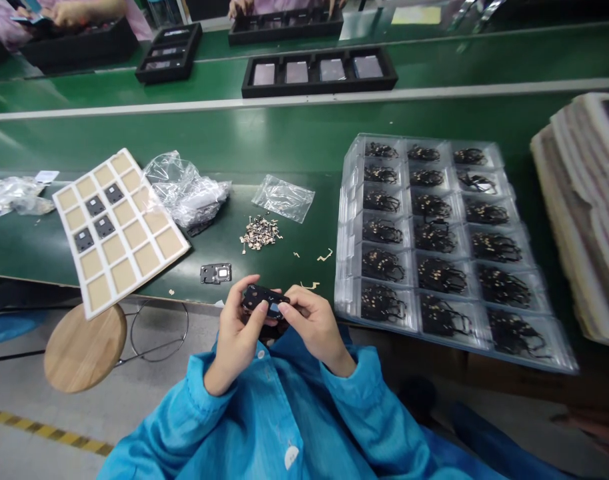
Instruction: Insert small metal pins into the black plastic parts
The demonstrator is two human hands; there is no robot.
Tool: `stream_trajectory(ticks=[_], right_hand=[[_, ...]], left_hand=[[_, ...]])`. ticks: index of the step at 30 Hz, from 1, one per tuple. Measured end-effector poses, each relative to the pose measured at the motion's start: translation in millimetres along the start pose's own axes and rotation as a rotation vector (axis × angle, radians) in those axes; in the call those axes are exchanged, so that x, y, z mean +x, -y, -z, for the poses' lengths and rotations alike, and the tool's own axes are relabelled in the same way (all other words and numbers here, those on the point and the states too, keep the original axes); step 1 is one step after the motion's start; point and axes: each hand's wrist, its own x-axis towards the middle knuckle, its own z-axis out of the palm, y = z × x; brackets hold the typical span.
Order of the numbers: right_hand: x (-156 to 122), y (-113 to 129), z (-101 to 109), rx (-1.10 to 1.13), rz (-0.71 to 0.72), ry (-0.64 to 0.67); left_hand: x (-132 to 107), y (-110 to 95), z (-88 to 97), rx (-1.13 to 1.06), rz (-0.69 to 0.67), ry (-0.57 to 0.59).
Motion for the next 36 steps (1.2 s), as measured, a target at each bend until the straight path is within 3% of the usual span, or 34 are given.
stream_trajectory(ticks=[4, 10, 15, 26, 36], right_hand=[[-2, 4, 1, -0.016, -0.027, -0.017], [-3, 17, 6, -0.014, -0.077, 0.066], [-8, 28, 8, -0.080, -0.067, 0.115], [-15, 54, 4, -0.064, 0.068, 0.068], [-23, 56, 5, -0.221, 0.190, 0.043]], left_hand=[[2, -6, 0.1, 0.012, 0.018, 0.003], [3, -13, -2.6, -0.035, 0.045, -0.023], [-3, -21, -5.3, -0.056, -0.020, -0.061], [-9, -27, -3.7, -0.230, 0.091, 0.122], [-7, -23, -4.5, -0.394, 0.189, 0.201]])
